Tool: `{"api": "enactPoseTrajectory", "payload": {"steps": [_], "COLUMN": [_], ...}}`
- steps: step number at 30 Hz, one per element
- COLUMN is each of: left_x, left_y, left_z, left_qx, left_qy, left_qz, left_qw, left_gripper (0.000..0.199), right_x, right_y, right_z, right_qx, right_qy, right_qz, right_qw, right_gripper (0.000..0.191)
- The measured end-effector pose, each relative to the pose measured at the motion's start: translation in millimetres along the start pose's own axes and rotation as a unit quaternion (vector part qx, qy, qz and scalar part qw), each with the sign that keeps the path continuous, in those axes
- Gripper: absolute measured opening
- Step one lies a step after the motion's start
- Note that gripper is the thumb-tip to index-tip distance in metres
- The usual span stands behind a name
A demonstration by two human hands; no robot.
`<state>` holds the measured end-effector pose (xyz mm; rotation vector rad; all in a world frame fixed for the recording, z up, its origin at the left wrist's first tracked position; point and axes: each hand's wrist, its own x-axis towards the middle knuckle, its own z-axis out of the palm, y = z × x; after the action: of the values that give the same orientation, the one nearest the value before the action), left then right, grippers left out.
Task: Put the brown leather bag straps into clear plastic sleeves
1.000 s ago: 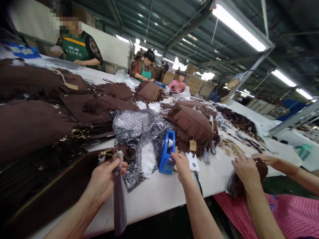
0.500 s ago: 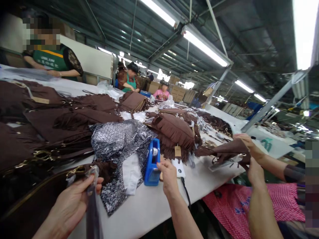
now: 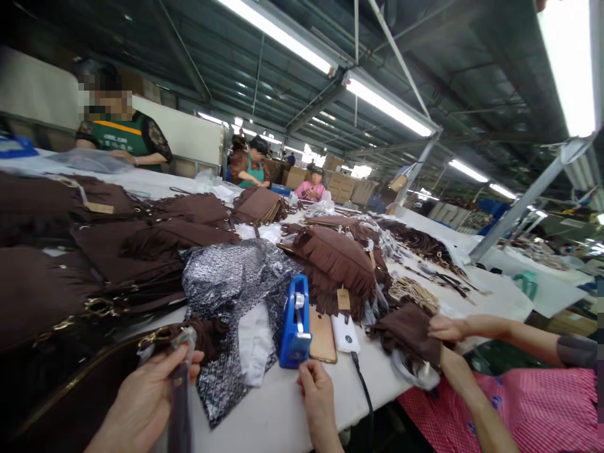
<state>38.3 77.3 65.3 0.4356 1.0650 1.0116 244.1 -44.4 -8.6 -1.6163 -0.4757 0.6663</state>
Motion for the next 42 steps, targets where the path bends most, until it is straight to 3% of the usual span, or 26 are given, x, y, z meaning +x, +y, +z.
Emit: {"api": "enactPoseTrajectory", "payload": {"steps": [3,5,11,14,18,23,32,38,42], "left_x": [0.2,1.4,7.2,9.7,9.4,8.6,12.7,16.5,15.5], "left_y": [-4.7,-9.2,-18.4,-20.1,-21.4,-24.0,-28.0,-29.3,-27.7], "left_z": [0.2,1.2,1.9,1.0,2.8,7.0,3.8,5.6,7.5], "left_qx": [-0.013,-0.02,-0.012,-0.046,-0.08,-0.087,-0.013,0.014,0.024], "left_qy": [-0.014,-0.021,-0.028,-0.074,-0.106,-0.085,-0.058,0.014,0.036], "left_qz": [0.021,0.041,0.073,0.096,0.102,0.081,0.126,0.124,0.127], "left_qw": [1.0,0.999,0.997,0.992,0.986,0.989,0.99,0.992,0.991], "left_gripper": [0.007,0.015,0.034,0.038,0.045,0.045,0.036,0.034,0.031], "right_x": [-13.4,-24.9,-42.9,-33.5,-14.5,-2.5,0.3,-2.5,-5.7], "right_y": [-7.8,-27.7,-122.0,-146.6,-152.0,-152.4,-150.3,-155.3,-160.8], "right_z": [-2.1,6.2,72.4,106.7,136.1,148.7,149.5,147.2,142.9], "right_qx": [-0.069,-0.124,-0.241,-0.297,-0.389,-0.463,-0.51,-0.509,-0.526], "right_qy": [-0.097,-0.19,-0.39,-0.44,-0.442,-0.39,-0.347,-0.356,-0.36], "right_qz": [-0.037,-0.096,-0.263,-0.319,-0.366,-0.394,-0.366,-0.355,-0.359], "right_qw": [0.992,0.969,0.849,0.785,0.721,0.692,0.697,0.699,0.682], "right_gripper": [0.039,0.036,0.022,0.014,0.012,0.013,0.015,0.012,0.015]}}
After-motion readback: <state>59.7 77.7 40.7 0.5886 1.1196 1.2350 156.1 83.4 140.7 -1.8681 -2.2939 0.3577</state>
